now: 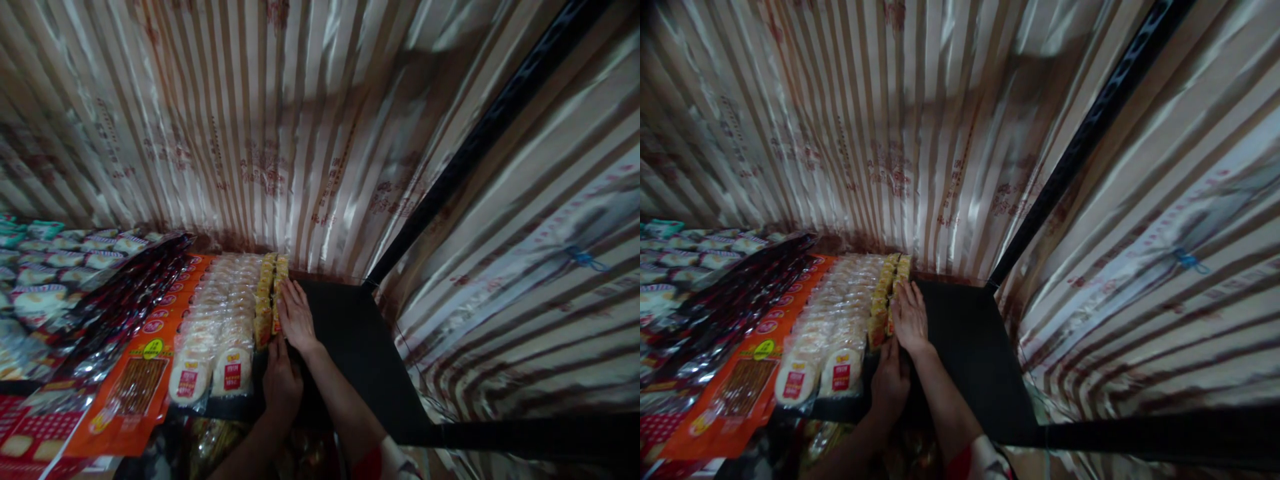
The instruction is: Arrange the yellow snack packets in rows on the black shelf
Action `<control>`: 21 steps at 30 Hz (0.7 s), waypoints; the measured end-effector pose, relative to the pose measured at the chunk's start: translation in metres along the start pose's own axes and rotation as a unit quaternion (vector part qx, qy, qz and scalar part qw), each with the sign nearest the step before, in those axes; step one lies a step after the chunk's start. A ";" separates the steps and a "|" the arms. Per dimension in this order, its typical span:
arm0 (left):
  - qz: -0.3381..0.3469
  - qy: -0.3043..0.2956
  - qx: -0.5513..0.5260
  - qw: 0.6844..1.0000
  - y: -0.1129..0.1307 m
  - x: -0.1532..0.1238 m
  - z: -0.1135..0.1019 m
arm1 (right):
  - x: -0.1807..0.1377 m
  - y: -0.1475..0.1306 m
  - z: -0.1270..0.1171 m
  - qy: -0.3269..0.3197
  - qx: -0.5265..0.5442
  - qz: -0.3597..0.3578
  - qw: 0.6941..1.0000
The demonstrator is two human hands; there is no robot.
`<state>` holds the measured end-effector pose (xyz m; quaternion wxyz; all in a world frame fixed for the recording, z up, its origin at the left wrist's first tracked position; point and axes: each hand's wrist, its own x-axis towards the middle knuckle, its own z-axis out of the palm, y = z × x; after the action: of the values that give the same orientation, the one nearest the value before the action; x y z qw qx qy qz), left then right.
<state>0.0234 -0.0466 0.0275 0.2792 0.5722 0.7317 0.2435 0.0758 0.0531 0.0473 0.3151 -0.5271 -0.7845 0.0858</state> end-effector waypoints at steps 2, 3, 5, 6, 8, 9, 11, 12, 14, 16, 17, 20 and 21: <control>-0.003 0.004 0.016 1.000 -0.001 0.001 0.002 | 0.007 -0.001 -0.002 -0.024 -0.014 -0.011 1.000; -0.005 0.009 0.019 1.000 -0.001 0.001 0.003 | 0.009 -0.001 -0.002 -0.033 -0.022 -0.013 0.999; -0.004 0.019 0.024 1.000 -0.001 0.002 0.006 | 0.011 -0.002 -0.003 -0.039 -0.040 -0.010 0.998; -0.003 0.021 0.026 0.999 -0.001 0.002 0.006 | 0.011 -0.002 -0.003 -0.037 -0.049 -0.009 0.998; -0.005 0.021 0.031 0.999 -0.001 0.003 0.007 | 0.010 -0.002 -0.004 -0.028 -0.064 -0.004 0.998; -0.006 0.020 0.032 0.999 -0.001 0.003 0.008 | 0.010 -0.003 -0.005 -0.022 -0.068 -0.001 0.997; -0.007 0.021 0.031 0.999 0.000 0.003 0.007 | 0.012 -0.004 -0.006 -0.015 -0.072 -0.002 0.997; -0.006 0.022 0.031 0.999 0.000 0.003 0.006 | 0.014 -0.004 -0.007 -0.014 -0.072 -0.006 0.997; -0.003 0.026 0.031 0.999 0.000 0.002 0.006 | 0.017 -0.006 -0.008 -0.020 -0.070 -0.012 0.997; -0.003 0.028 0.031 0.999 0.000 0.001 0.006 | 0.021 -0.006 -0.007 -0.030 -0.062 -0.009 0.998; -0.002 0.029 0.031 0.999 -0.001 0.001 0.006 | 0.022 -0.005 -0.007 -0.033 -0.055 -0.006 0.998; -0.002 0.036 0.032 0.999 -0.001 0.001 0.008 | 0.024 -0.001 -0.004 -0.033 -0.027 -0.008 0.999; -0.002 0.039 0.032 0.999 -0.002 0.001 0.009 | 0.025 0.002 -0.003 -0.029 -0.016 -0.008 0.999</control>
<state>0.0285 -0.0455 0.0196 0.2324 0.5696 0.7504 0.2419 0.0728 0.0755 0.0584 0.2843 -0.5230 -0.7990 0.0854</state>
